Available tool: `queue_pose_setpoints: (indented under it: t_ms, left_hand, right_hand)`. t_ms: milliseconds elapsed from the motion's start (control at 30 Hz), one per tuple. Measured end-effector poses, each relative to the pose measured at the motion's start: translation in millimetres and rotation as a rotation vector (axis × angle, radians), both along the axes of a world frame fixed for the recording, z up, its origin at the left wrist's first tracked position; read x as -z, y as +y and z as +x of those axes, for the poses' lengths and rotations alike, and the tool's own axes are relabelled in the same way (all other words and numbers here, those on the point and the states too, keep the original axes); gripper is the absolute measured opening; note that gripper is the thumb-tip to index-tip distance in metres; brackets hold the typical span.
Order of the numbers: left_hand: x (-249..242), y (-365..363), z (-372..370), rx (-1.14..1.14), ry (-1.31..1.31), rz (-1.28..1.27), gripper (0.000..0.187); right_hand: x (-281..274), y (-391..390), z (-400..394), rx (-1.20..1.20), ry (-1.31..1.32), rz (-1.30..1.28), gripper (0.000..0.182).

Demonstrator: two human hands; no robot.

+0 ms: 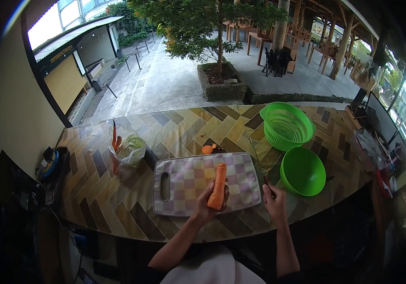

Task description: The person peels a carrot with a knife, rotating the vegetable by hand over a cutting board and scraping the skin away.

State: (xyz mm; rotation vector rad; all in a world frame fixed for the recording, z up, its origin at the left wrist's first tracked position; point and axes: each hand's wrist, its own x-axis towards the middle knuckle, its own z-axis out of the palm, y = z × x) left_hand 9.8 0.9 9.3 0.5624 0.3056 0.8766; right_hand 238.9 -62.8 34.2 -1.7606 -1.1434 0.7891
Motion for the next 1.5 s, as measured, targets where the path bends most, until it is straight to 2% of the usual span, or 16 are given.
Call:
queue_pose_setpoints:
  t_ms: [67, 200, 267, 367, 467, 567, 667, 767, 867, 900, 967, 1033, 1133, 1300, 1433, 1500]
  left_hand:
    - [2, 0, 2, -0.005, 0.006, 0.015, 0.046]
    - [0, -1, 4, -0.028, 0.027, 0.025, 0.045]
    - [1, -1, 4, -0.039, 0.026, 0.041, 0.045]
    - [1, -2, 4, -0.047, 0.037, 0.010, 0.044]
    - [3, 0, 3, -0.031, 0.031, 0.025, 0.044]
    - [2, 0, 3, -0.034, 0.040, 0.033, 0.044]
    - [3, 1, 3, -0.031, 0.030, 0.035, 0.044]
    - [2, -1, 1, -0.075, 0.051, -0.093, 0.043]
    - [8, 3, -4, -0.007, -0.108, -0.031, 0.045]
    - [7, 2, -1, -0.041, -0.082, -0.027, 0.046]
    - [6, 0, 4, -0.106, -0.028, -0.019, 0.048]
    - [7, 4, -3, -0.031, -0.022, 0.056, 0.050]
    - [4, 4, -5, -0.002, -0.010, 0.092, 0.050]
    - [-3, -1, -4, -0.031, 0.040, 0.032, 0.052]
    - [-7, -1, -6, 0.001, 0.059, 0.095, 0.058]
    - [-7, -2, -5, -0.023, 0.105, 0.096, 0.061]
  right_hand:
    - [0, 6, 6, 0.004, -0.056, -0.210, 0.035]
    - [38, 12, 6, 0.086, -0.160, 0.264, 0.020]
    - [41, 15, 7, 0.122, -0.140, 0.347, 0.014]
    - [17, 13, 1, 0.149, -0.240, 0.264, 0.012]
    - [28, 21, 8, 0.189, -0.518, 0.209, 0.015]
    - [12, 21, 7, 0.148, -0.463, 0.137, 0.025]
    - [-1, 13, -3, 0.145, -0.559, 0.104, 0.034]
    - [-28, 1, -31, 0.123, -0.260, 0.313, 0.038]
    - [-20, -12, -40, -0.177, -0.277, 0.266, 0.046]
    - [-25, -17, -44, -0.346, -0.303, 0.277, 0.056]
    - [-34, -25, -54, -0.527, -0.401, 0.267, 0.057]
    - [-36, -27, -60, -0.665, -0.447, 0.227, 0.059]
    - [-26, -27, -63, -0.678, -0.450, 0.196, 0.058]
    - [-24, -25, -61, -0.646, -0.419, 0.294, 0.058]
    - [-24, -21, -61, -0.658, -0.414, 0.365, 0.057]
    - [-26, -22, -60, -0.678, -0.402, 0.282, 0.057]
